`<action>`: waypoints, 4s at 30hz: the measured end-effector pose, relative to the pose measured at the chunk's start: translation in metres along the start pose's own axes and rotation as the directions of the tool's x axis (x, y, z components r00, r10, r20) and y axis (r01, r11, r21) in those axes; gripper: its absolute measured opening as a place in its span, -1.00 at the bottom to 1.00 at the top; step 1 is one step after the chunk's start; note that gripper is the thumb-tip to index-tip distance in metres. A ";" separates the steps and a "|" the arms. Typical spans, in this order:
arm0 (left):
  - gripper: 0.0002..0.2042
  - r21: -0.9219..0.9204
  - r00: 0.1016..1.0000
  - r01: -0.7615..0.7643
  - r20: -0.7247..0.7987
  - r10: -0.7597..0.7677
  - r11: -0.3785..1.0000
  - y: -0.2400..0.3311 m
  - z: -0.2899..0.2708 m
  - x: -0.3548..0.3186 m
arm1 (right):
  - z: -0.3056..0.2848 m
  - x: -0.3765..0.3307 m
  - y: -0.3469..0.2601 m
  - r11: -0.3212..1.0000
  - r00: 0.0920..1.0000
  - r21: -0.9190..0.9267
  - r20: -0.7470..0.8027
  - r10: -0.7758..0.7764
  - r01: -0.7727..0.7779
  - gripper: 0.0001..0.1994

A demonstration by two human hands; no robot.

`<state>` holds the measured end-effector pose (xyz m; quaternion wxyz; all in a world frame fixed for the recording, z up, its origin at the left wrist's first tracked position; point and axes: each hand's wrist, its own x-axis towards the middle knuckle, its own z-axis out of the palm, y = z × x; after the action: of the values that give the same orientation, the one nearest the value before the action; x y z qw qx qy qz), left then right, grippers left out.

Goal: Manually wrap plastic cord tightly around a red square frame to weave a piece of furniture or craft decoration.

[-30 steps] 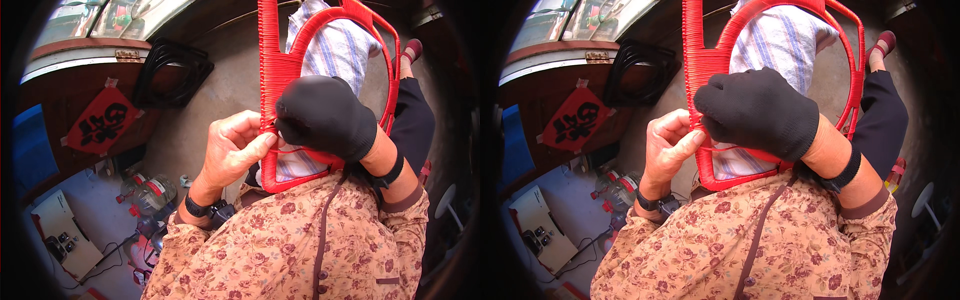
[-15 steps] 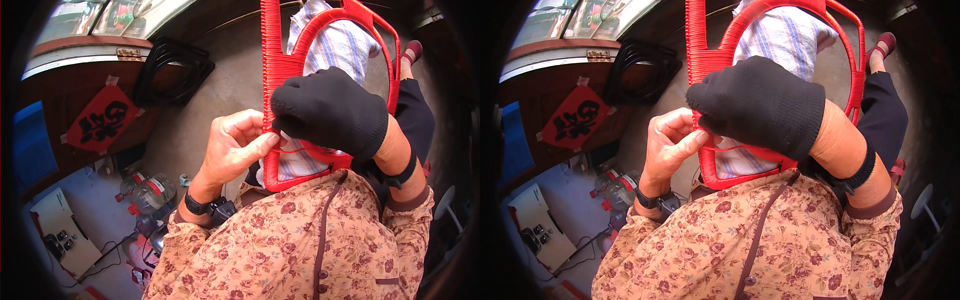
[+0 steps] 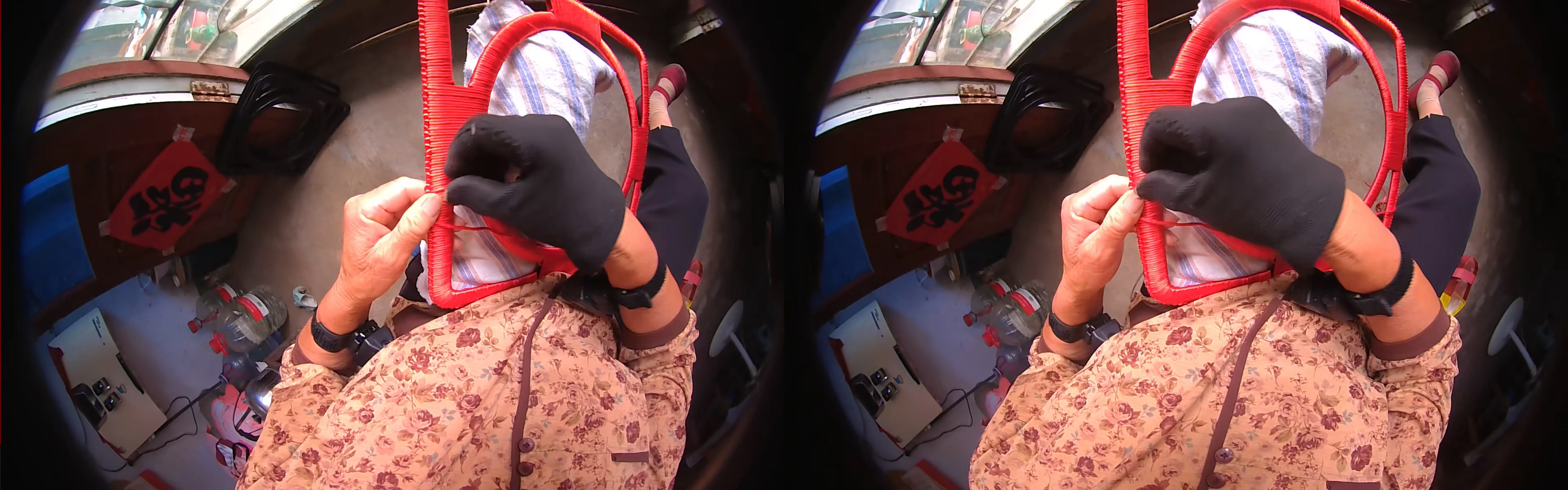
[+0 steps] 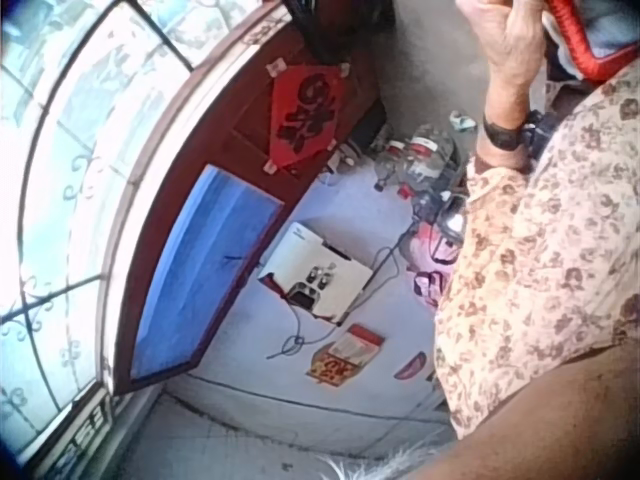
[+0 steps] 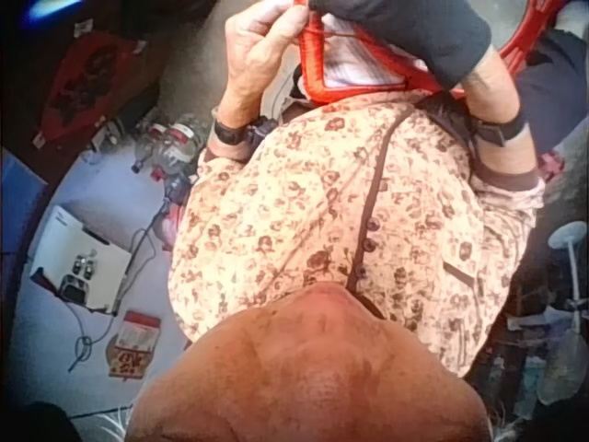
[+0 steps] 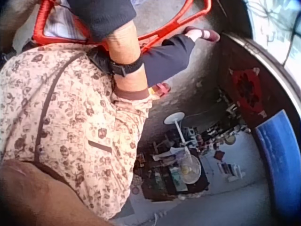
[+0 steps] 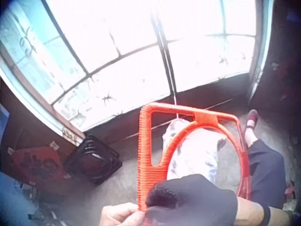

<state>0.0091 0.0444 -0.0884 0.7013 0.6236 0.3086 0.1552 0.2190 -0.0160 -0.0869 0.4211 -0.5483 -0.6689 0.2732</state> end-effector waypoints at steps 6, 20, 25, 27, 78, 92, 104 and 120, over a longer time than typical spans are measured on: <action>-0.78 -0.171 0.993 0.108 -0.033 -0.115 0.979 0.001 0.005 -0.002 | -0.010 -0.031 -0.021 0.918 0.905 0.228 -0.209 0.371 -0.324 -0.71; -0.66 -0.225 0.979 -0.060 0.179 0.102 0.973 0.010 0.011 0.010 | -0.013 -0.068 -0.042 0.810 0.853 0.266 0.160 0.497 -0.522 -0.54; -0.15 -0.071 0.975 0.012 0.222 0.004 0.997 0.042 0.044 0.025 | -0.022 -0.082 -0.040 0.860 0.885 0.212 0.119 0.450 -0.465 -0.48; -0.20 -0.185 0.930 0.043 0.366 0.028 0.982 0.031 0.045 0.037 | -0.021 -0.090 -0.039 0.868 0.912 0.280 0.087 0.401 -0.409 -0.55; -0.79 0.391 0.366 0.327 0.787 -0.497 0.860 0.033 0.256 0.118 | -0.102 -0.266 -0.094 0.645 0.381 0.747 -0.650 0.658 0.162 -0.76; -0.74 0.205 0.567 0.339 0.734 -0.373 0.918 0.071 0.288 0.150 | -0.142 -0.334 -0.010 0.553 0.237 0.771 -0.629 0.741 0.317 -0.80; -0.76 0.242 0.814 0.225 0.486 -0.318 0.944 0.091 0.242 0.111 | -0.141 -0.229 -0.007 0.754 0.283 0.561 -0.704 0.651 -0.341 -0.83; -0.80 -0.266 0.803 0.514 0.485 -0.347 0.816 -0.005 0.160 0.074 | -0.065 -0.174 0.016 0.412 0.571 0.732 -0.038 0.820 -0.542 -0.79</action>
<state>0.1649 -0.0365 -0.1057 0.8750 0.4034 0.2520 -0.0901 0.2912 -0.1864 -0.1136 0.5535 -0.6356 -0.1382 0.5202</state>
